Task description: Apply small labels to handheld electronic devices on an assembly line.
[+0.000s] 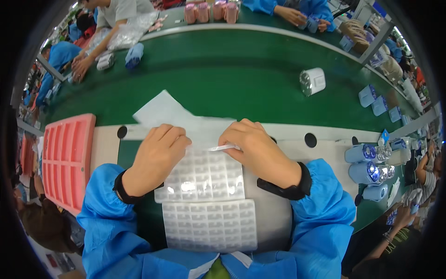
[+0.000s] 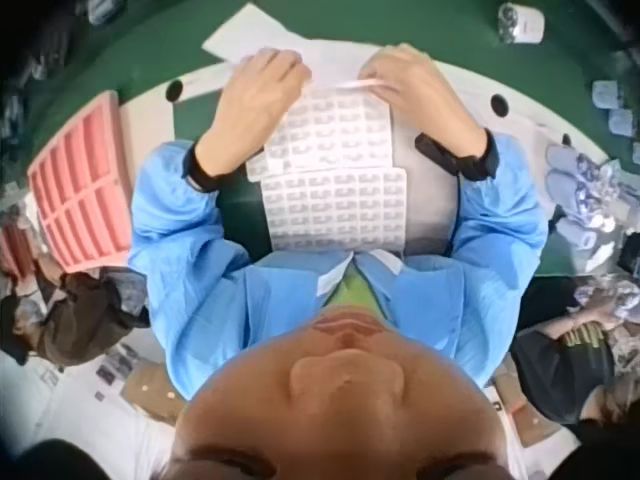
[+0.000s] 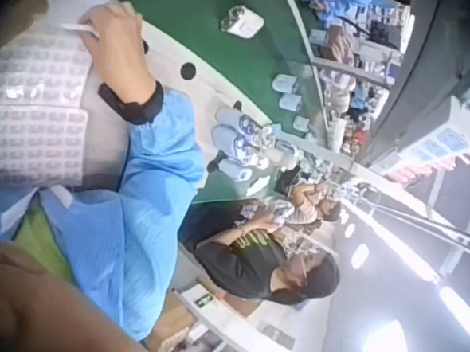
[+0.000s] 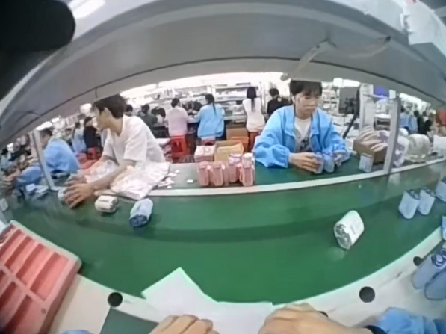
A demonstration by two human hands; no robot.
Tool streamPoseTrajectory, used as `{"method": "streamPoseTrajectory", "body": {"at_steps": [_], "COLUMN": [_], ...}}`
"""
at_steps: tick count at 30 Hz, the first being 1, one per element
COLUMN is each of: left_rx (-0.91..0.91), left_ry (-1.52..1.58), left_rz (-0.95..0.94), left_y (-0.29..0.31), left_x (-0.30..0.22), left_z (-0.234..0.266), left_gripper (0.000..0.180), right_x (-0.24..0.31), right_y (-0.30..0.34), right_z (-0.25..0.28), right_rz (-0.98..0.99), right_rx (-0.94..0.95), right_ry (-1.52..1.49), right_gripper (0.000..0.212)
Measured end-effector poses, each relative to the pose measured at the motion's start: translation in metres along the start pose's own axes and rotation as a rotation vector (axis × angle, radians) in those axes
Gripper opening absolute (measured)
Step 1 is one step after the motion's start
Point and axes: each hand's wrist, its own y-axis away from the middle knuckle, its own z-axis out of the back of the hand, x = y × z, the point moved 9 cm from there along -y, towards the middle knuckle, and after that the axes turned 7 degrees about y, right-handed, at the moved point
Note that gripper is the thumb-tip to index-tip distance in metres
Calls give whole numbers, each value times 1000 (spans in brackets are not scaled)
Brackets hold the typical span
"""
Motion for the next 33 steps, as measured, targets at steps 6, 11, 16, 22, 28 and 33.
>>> {"method": "streamPoseTrajectory", "body": {"at_steps": [6,11,16,22,28,33], "left_rx": [324,352,391,495,-28,-96], "left_ry": [249,335,347,350,-139,191], "left_rz": [188,211,295,501,201,137], "left_y": [26,32,42,47,12,4], "left_x": [30,43,63,88,44,-3], "left_z": [-53,-42,-39,-35,20,30], "left_gripper": [17,16,12,19,35,36], "right_x": [-25,-33,-50,-56,-50,-8], "right_y": [8,10,12,10,6,7], "right_z": [-54,-59,-55,-50,-48,-36], "right_rz": [-119,-256,-337,-369,-546,-506], "right_rx": [292,331,246,235,153,218], "right_ry": [-165,-204,-225,-236,-684,-834], "right_gripper": [11,12,11,8,7,11]}}
